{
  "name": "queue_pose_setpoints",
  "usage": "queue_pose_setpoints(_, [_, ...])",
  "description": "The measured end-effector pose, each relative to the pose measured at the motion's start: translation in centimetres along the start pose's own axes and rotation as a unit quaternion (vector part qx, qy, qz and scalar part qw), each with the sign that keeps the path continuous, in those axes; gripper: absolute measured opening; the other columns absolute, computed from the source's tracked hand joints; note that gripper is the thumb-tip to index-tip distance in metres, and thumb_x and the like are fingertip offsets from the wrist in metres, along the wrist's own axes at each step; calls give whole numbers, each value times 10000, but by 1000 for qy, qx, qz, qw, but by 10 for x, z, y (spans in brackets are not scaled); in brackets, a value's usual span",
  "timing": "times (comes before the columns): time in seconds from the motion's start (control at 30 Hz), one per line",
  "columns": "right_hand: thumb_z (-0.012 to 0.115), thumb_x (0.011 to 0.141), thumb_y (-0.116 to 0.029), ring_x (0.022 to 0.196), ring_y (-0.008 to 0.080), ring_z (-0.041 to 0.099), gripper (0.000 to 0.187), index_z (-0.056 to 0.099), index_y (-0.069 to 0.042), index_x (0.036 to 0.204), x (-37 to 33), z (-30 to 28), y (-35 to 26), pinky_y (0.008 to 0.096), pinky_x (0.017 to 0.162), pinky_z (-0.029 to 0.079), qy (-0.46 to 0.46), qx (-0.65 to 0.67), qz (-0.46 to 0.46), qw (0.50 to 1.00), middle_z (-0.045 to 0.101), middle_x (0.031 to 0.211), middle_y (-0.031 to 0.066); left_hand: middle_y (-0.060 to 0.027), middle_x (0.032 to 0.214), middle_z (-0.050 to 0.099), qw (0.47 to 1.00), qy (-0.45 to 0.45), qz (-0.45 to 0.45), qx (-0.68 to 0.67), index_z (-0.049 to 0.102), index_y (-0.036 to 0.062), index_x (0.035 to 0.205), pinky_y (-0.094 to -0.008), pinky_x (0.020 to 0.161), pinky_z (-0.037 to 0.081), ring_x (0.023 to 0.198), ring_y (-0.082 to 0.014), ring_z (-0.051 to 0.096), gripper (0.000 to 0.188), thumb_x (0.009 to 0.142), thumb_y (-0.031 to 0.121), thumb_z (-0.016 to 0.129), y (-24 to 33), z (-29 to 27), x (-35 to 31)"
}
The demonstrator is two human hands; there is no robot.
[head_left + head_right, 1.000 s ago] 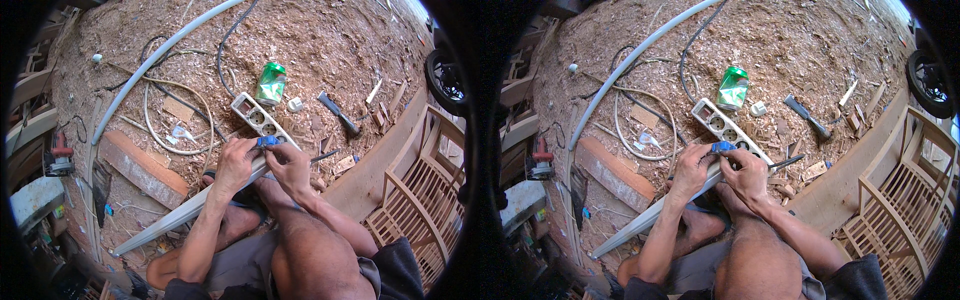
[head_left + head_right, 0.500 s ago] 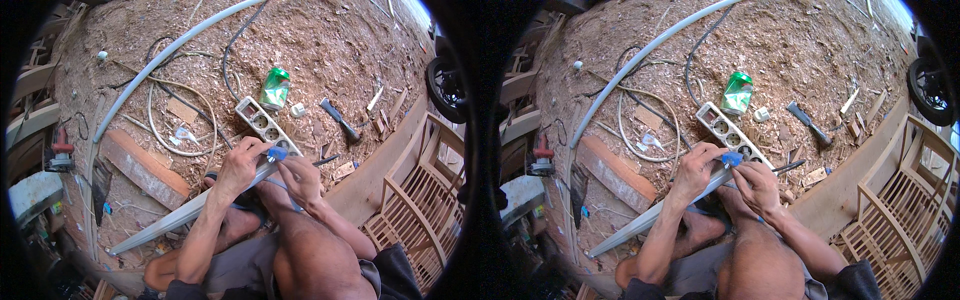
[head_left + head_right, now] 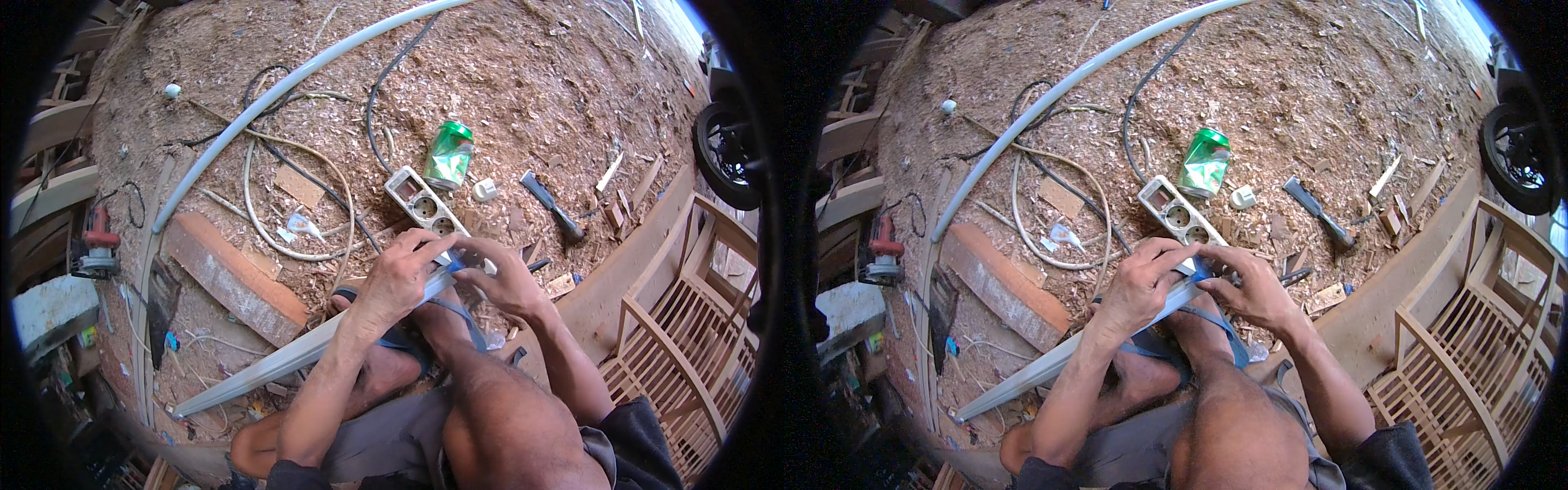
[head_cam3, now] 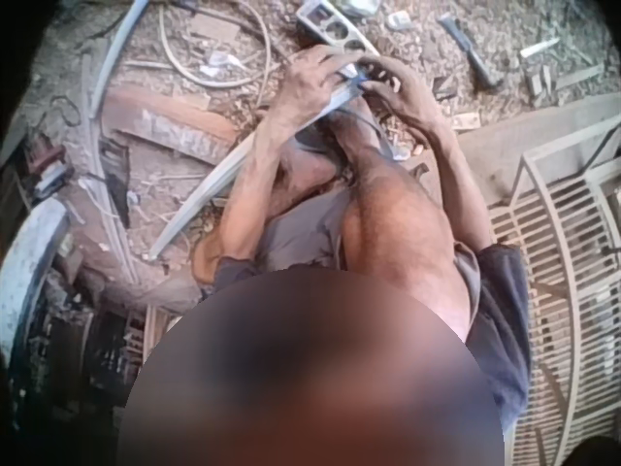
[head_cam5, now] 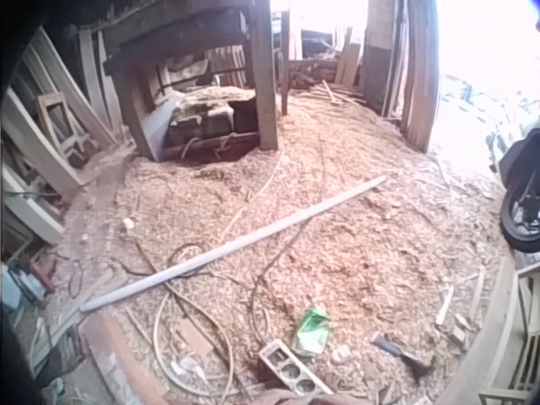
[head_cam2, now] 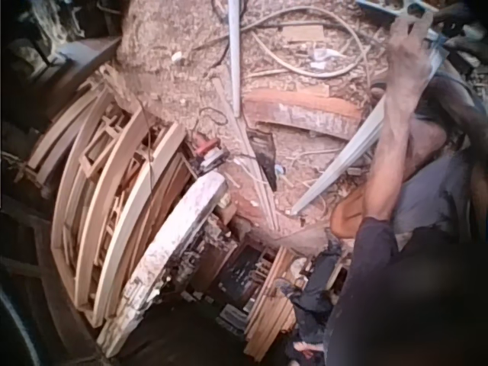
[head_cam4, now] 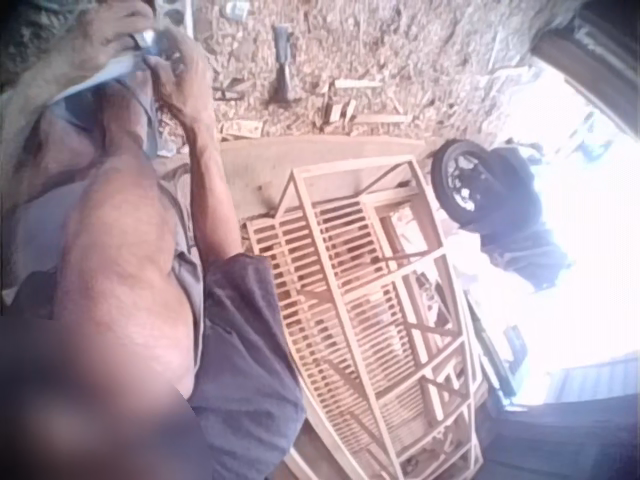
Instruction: The person sits on the floor and assembles a long white electrical fixture. They use a chisel to carve the fixture, insert a blue plastic connector, and then strip and twist wires to connect them to the fixture.
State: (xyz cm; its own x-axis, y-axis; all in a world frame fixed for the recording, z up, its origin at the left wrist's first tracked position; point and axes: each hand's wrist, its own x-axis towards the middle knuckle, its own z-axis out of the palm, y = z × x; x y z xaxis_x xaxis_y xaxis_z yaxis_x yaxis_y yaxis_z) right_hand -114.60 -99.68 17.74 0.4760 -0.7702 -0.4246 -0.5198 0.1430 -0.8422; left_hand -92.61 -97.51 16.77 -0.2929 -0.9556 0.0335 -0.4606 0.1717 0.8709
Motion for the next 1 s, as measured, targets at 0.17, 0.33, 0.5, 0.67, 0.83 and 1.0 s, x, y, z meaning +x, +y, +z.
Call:
queue_pose_setpoints(0.17, [719,859,-41,1048,199,630,545,575,-53,1384,9,-9,3,368,970,500,-47,59,-50,996,660,1217,105,-176,1195,667,987,-4,-112,-117,540,37,1404,-408,964,522,1110,-310,660,563,858,15,672,2,-3,-2])
queue_pose_setpoints(0.33, [748,848,-79,1117,220,620,540,594,-62,1366,18,-16,7,357,1000,487,-106,83,-11,991,640,1258,113,-215,1221,658,970,2,-201,-136,505,48,1435,-416,953,527,1100,-351,663,654,865,252,753,1,-8,-20])
queue_pose_setpoints(0.5, [765,833,-103,1107,214,611,555,601,-71,1362,25,-18,8,363,996,480,-124,91,1,988,637,1238,103,-212,1201,668,972,-68,-222,-29,534,46,1391,-458,960,513,1114,-399,649,704,829,391,780,1,-4,-37])
queue_pose_setpoints(0.67, [772,813,-101,1132,242,611,566,601,-66,1352,27,-21,0,375,1008,476,-140,55,-13,989,627,1228,115,-183,1233,646,969,-73,-235,-18,569,40,1325,-468,1013,468,1163,-389,612,608,842,355,761,1,0,-38])
queue_pose_setpoints(0.83, [759,800,-24,1131,245,625,542,609,-45,1321,27,-22,-5,379,1024,482,-142,18,-54,988,612,1254,117,-168,1169,655,974,-20,-222,32,600,55,1276,-455,985,468,1113,-371,625,548,826,309,780,8,4,-40])
queue_pose_setpoints(1.0, [741,805,48,1161,212,615,493,604,-25,1274,30,-15,-2,366,1027,489,-136,97,-17,986,605,1259,92,-154,1163,647,973,4,-228,28,607,63,1263,-465,983,446,1110,-357,619,528,819,304,762,7,6,-42])
